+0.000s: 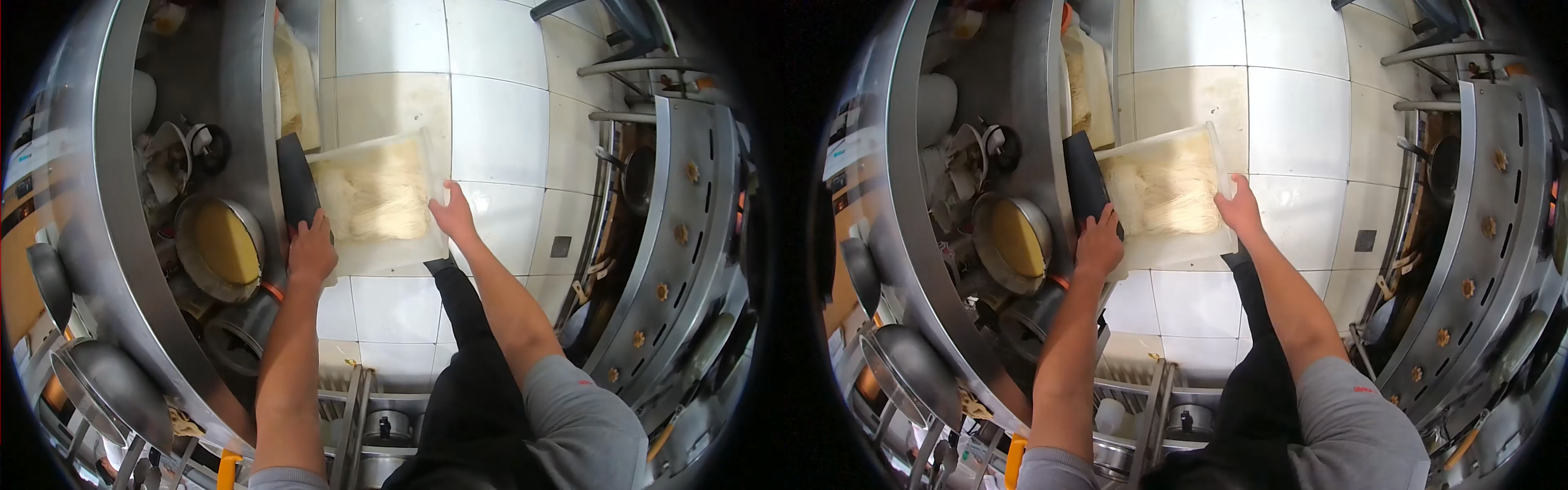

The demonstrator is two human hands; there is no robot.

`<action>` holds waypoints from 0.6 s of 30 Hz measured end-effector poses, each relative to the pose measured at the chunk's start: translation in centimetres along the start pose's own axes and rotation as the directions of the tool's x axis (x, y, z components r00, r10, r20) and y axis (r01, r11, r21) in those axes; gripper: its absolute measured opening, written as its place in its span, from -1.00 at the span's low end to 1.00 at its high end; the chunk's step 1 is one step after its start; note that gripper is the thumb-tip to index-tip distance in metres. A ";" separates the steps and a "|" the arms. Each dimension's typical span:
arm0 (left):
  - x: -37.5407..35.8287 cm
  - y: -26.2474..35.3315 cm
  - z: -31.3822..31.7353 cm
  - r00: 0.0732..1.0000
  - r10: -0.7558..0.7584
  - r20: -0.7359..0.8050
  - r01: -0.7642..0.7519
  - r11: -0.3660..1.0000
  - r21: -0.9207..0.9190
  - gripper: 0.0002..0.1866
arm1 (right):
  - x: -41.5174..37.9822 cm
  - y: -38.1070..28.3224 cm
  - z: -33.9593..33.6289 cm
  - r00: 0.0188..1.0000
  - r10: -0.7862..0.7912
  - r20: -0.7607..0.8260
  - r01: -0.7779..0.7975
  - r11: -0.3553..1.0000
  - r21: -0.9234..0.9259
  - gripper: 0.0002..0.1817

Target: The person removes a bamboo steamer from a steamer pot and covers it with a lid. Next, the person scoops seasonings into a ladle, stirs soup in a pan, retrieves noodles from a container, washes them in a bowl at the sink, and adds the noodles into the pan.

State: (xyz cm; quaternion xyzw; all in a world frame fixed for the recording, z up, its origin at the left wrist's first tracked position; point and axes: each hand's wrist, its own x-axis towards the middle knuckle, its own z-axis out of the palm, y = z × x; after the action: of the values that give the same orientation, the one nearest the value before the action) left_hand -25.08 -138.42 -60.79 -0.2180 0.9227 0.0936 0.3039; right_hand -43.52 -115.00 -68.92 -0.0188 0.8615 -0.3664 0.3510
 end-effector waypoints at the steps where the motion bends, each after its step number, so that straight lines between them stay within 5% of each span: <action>1: 0.0 -0.1 0.0 1.000 -0.015 0.006 0.015 1.000 0.002 -0.49 | -0.2 -0.7 0.4 1.000 0.001 0.007 -0.001 1.000 0.000 -0.39; 3: 0.1 -0.1 0.2 1.000 -0.016 0.017 0.016 1.000 -0.014 -0.48 | -0.5 -2.1 1.0 0.967 -0.178 -0.180 0.154 0.978 -0.143 -0.40; 4: 0.0 -0.1 0.2 1.000 -0.018 0.022 0.019 1.000 -0.019 -0.47 | -0.4 -2.4 1.3 0.969 -0.179 -0.173 0.155 0.978 -0.142 -0.40; 6: 0.0 -0.1 0.4 1.000 -0.017 0.017 0.017 1.000 0.009 -0.48 | 0.0 -3.2 2.4 0.849 -0.529 0.024 0.511 0.807 -0.296 -0.39; 7: 0.0 -0.2 0.5 1.000 -0.020 0.017 0.020 1.000 0.020 -0.49 | 0.5 -3.4 3.6 0.848 -0.528 0.032 0.514 0.808 -0.288 -0.39; 9: 0.0 -0.1 0.5 1.000 -0.028 0.007 0.028 1.000 0.002 -0.48 | 2.8 -3.9 6.8 0.848 -0.380 0.370 0.495 0.818 -0.292 -0.37; 11: 0.1 0.1 0.5 0.999 -0.027 -0.019 0.027 1.000 0.001 -0.49 | 4.9 -3.9 9.5 0.856 -0.339 0.390 0.492 0.766 -0.415 -0.24; 13: 0.0 0.1 0.5 0.999 -0.035 -0.028 0.035 0.999 0.012 -0.49 | 6.2 -3.9 11.5 0.918 -0.256 0.302 0.396 0.569 -0.721 -0.09; 14: -0.1 0.1 0.5 0.996 -0.008 -0.093 0.012 0.999 0.048 -0.52 | 6.6 -3.5 12.7 0.921 -0.185 0.342 0.386 0.541 -0.747 0.02; 18: 0.2 0.2 0.6 0.983 0.001 -0.182 0.005 0.999 0.035 -0.56 | 5.7 -1.4 15.3 0.885 -0.276 0.376 0.465 0.453 -0.761 -0.08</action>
State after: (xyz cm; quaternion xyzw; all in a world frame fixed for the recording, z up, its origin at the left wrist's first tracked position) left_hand -25.01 -138.09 -61.42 -0.2210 0.9480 0.0565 0.2221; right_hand -38.61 -127.14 -78.81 -0.4073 0.8644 0.0240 0.2937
